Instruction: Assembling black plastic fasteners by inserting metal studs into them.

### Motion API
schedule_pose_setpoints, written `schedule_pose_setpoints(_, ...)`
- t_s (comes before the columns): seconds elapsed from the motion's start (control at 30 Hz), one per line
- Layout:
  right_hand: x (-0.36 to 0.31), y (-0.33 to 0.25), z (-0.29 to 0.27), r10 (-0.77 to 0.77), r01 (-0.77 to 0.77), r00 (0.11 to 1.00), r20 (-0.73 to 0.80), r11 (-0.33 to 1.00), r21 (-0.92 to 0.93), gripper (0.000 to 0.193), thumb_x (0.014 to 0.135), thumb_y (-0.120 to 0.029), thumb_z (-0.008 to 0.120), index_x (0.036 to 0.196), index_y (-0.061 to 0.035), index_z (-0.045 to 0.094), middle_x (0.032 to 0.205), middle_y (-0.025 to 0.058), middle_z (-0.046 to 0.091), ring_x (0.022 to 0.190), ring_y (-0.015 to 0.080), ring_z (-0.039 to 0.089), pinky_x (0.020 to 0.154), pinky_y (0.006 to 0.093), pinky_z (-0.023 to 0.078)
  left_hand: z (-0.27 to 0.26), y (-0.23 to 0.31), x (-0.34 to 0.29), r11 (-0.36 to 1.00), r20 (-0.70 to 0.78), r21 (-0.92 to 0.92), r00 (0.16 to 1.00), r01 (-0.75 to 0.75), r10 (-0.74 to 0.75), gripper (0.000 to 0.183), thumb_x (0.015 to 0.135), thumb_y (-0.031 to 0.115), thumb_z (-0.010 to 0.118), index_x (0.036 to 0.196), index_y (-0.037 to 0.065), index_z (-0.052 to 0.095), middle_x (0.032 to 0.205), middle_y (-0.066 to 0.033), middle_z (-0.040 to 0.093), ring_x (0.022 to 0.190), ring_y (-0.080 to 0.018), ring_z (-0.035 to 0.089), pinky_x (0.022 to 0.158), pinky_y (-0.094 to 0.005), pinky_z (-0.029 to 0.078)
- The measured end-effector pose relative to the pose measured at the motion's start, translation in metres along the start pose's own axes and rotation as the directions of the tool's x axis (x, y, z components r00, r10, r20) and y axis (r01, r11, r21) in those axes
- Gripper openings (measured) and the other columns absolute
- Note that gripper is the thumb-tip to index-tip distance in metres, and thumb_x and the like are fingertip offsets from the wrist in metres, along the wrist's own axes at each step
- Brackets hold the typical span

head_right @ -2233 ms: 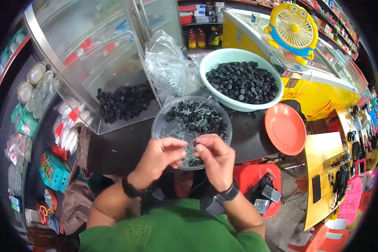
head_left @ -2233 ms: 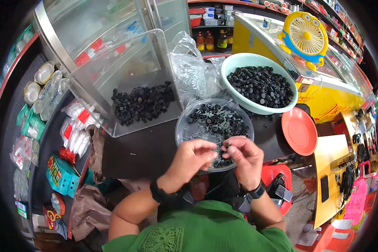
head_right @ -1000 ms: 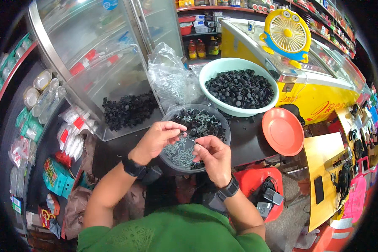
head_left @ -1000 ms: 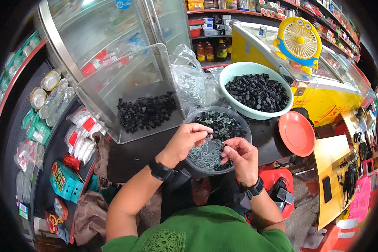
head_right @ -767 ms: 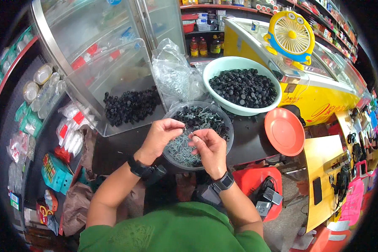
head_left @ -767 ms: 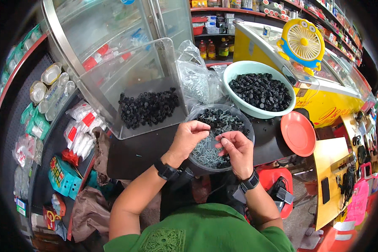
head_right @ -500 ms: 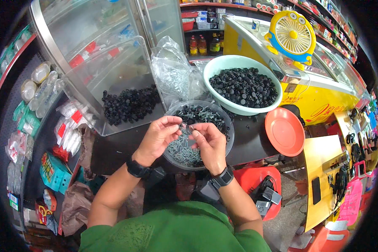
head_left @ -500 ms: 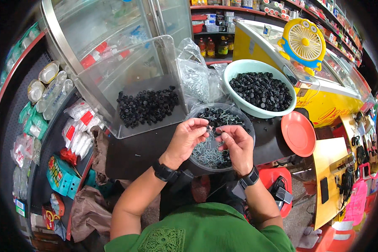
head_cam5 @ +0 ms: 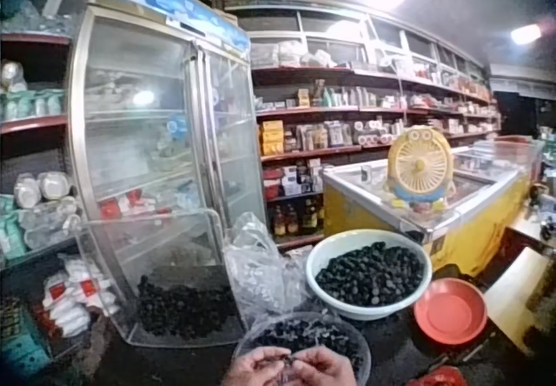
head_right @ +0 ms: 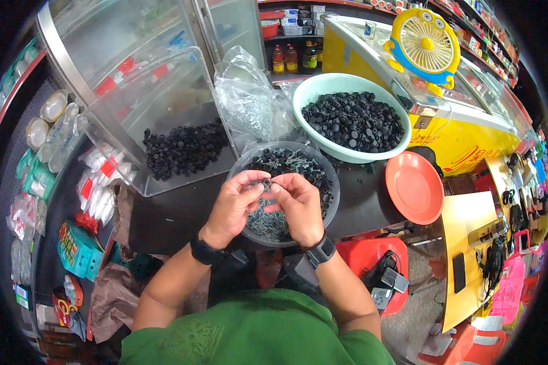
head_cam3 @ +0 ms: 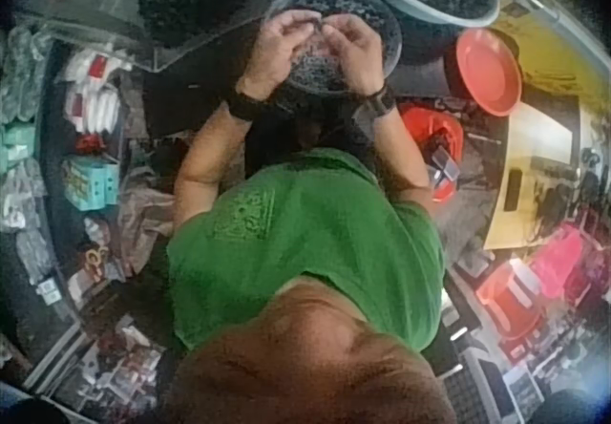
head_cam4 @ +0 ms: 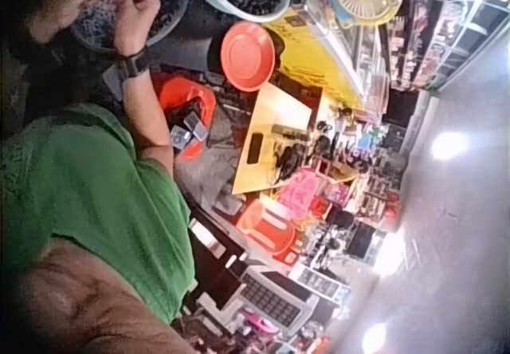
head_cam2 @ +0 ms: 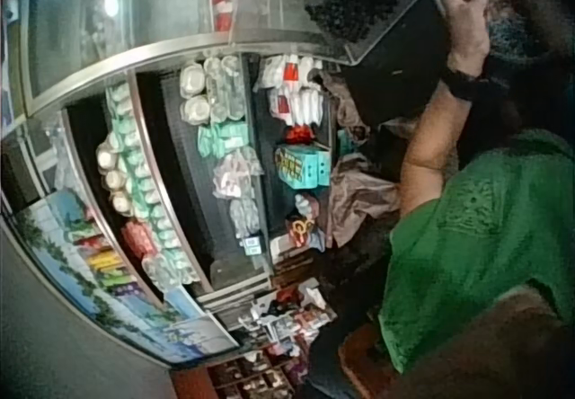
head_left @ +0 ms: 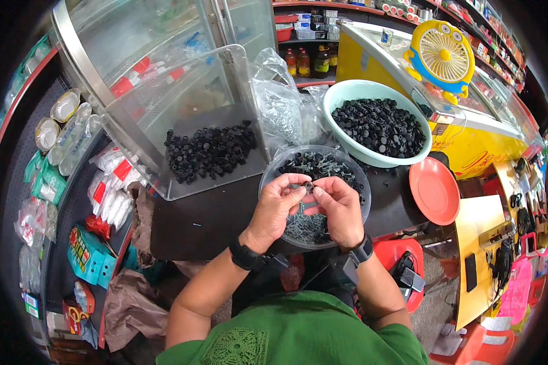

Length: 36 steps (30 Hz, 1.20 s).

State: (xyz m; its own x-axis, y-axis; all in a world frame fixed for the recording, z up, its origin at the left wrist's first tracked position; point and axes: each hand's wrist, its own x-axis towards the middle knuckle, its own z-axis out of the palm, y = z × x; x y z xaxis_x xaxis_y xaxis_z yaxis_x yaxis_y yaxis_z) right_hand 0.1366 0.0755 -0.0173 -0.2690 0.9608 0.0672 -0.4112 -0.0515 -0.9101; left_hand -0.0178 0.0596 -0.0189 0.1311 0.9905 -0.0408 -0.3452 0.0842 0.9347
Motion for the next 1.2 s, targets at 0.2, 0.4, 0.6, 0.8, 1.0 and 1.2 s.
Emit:
schedule_pose_setpoints(0.2, -0.001, -0.002, -0.005, 0.039, -0.041, 0.999, -0.035, 0.999, -0.031, 0.009, 0.089, 0.0, 0.056, 0.098, 0.0033, 0.058, 0.088, 0.0072, 0.062, 0.075, 0.0146, 0.064, 0.06, 0.0261, 0.057, -0.009, -0.016, 0.007, 0.951, 0.047, -0.301, 0.994, -0.076, 0.094, 0.022, 0.09, 0.005, 0.057, 0.112, 0.001, 0.058, 0.096, -0.0041, 0.06, 0.082, -0.0091, 0.055, 0.077, -0.0231, 0.048)
schedule_pose_setpoints(0.4, -0.007, -0.007, -0.01, -0.045, 0.046, 0.999, 0.007, 0.991, -0.126, 0.012, 0.088, 0.003, 0.055, 0.099, 0.003, 0.06, 0.087, 0.0066, 0.062, 0.074, 0.0144, 0.063, 0.06, 0.0259, 0.056, -0.01, -0.01, 0.004, 0.92, 0.061, -0.389, 0.995, -0.045, 0.074, 0.024, 0.09, 0.005, 0.057, 0.114, 0.0, 0.058, 0.097, -0.005, 0.061, 0.084, -0.0107, 0.056, 0.08, -0.0248, 0.048)
schedule_pose_setpoints(0.6, -0.018, -0.004, -0.017, -0.205, 0.207, 0.966, 0.159, 0.978, 0.008, 0.019, 0.087, 0.007, 0.055, 0.105, 0.0058, 0.062, 0.095, 0.0097, 0.059, 0.08, 0.0173, 0.064, 0.066, 0.0291, 0.058, 0.0, -0.001, -0.012, 0.922, 0.122, -0.387, 0.989, -0.034, 0.088, 0.024, 0.089, 0.003, 0.058, 0.113, -0.001, 0.058, 0.098, -0.0063, 0.061, 0.084, -0.0119, 0.057, 0.078, -0.0257, 0.049)
schedule_pose_setpoints(0.8, -0.025, -0.006, -0.023, -0.156, 0.075, 0.957, 0.245, 0.947, 0.313, 0.024, 0.088, 0.006, 0.054, 0.111, 0.0044, 0.059, 0.098, 0.0135, 0.06, 0.082, 0.0212, 0.064, 0.068, 0.0325, 0.058, 0.009, 0.002, -0.022, 0.928, 0.138, -0.369, 0.984, -0.057, 0.115, 0.025, 0.087, 0.003, 0.06, 0.112, -0.001, 0.058, 0.099, -0.0067, 0.062, 0.084, -0.0122, 0.058, 0.077, -0.0269, 0.049)
schedule_pose_setpoints(1.0, -0.028, -0.009, -0.023, -0.188, 0.048, 0.936, 0.297, 0.905, 0.422, 0.02, 0.086, 0.003, 0.058, 0.106, 0.0048, 0.058, 0.101, 0.0173, 0.061, 0.081, 0.0225, 0.065, 0.064, 0.0322, 0.058, 0.016, 0.007, -0.032, 0.936, 0.136, -0.339, 0.979, -0.1, 0.154, 0.025, 0.087, -0.002, 0.057, 0.111, -0.002, 0.059, 0.096, -0.0057, 0.061, 0.083, -0.0117, 0.056, 0.076, -0.0263, 0.047)
schedule_pose_setpoints(1.2, -0.033, -0.016, -0.018, -0.17, 0.042, 0.936, 0.309, 0.924, 0.38, 0.02, 0.084, 0.005, 0.059, 0.104, 0.0052, 0.058, 0.098, 0.0173, 0.06, 0.077, 0.022, 0.064, 0.061, 0.0306, 0.057, 0.016, 0.006, -0.039, 0.948, 0.153, -0.271, 0.965, -0.164, 0.211, 0.027, 0.087, 0.006, 0.062, 0.113, -0.001, 0.058, 0.103, -0.0082, 0.062, 0.087, -0.0137, 0.058, 0.078, -0.0282, 0.048)
